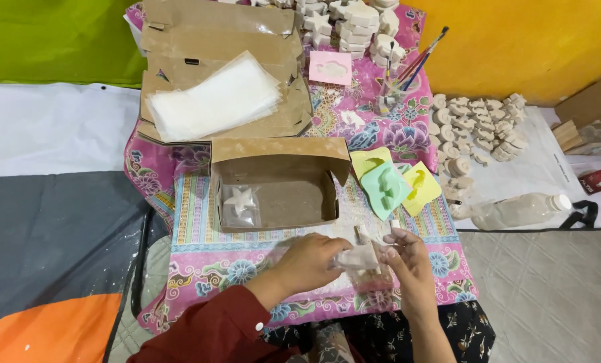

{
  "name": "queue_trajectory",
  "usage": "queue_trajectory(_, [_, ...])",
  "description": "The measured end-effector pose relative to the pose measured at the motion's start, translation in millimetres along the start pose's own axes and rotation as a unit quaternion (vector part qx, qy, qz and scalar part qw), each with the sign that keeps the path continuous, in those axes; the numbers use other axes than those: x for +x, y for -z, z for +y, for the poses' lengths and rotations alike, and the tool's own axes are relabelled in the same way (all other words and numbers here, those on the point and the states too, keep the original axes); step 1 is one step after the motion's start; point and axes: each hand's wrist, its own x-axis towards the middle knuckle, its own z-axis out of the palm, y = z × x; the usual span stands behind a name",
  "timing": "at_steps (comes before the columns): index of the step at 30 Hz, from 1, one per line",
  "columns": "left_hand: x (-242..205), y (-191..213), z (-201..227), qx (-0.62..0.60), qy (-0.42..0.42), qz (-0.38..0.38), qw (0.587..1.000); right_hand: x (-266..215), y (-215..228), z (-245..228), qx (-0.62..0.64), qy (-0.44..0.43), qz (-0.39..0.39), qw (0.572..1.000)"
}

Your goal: Sanding the edges of small molded plaster objects and placing them into a cardboard box for storage or shipping.

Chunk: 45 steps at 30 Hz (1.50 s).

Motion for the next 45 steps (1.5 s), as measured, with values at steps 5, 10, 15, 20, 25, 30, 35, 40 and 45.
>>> queue_trajectory(5, [-6, 65, 42, -0.270, 0.250, -0.117, 0.922, -8, -23, -45, -0.162, 0.000, -0.202, 0.966])
queue_trajectory(10, [-11, 86, 31, -0.212, 0.326, -0.101, 0.916, 2, -55, -45, -0.084, -0.139, -0.242, 0.957])
queue_trajectory(15, [-23, 112, 21, -0.224, 0.348, -0.011, 0.910, 29, -86, -29, -0.002, -0.081, -0.250, 0.965])
queue_trajectory(20, [-45, 108, -21, -0.178, 0.300, 0.186, 0.918, 65, -127, -47, 0.055, -0.092, -0.166, 0.980])
queue_trajectory(25, [-84, 76, -70, 0.125, 0.221, 0.348, 0.903, 101, -169, -45, -0.262, -0.019, -0.093, 0.960])
queue_trajectory(30, [-100, 60, -68, 0.107, 0.284, 0.368, 0.879, 80, -197, -73, -0.208, -0.116, -0.141, 0.961])
queue_trajectory(35, [-106, 50, -78, -0.007, 0.325, 0.351, 0.878, 90, -199, -63, -0.571, -0.040, -0.161, 0.804])
queue_trajectory(40, [-107, 38, -93, -0.029, 0.327, 0.351, 0.877, 98, -200, -62, -0.561, -0.063, -0.184, 0.804])
queue_trajectory(45, [-107, 40, -92, -0.035, 0.323, 0.353, 0.877, 102, -214, -56, -0.565, -0.038, -0.207, 0.798])
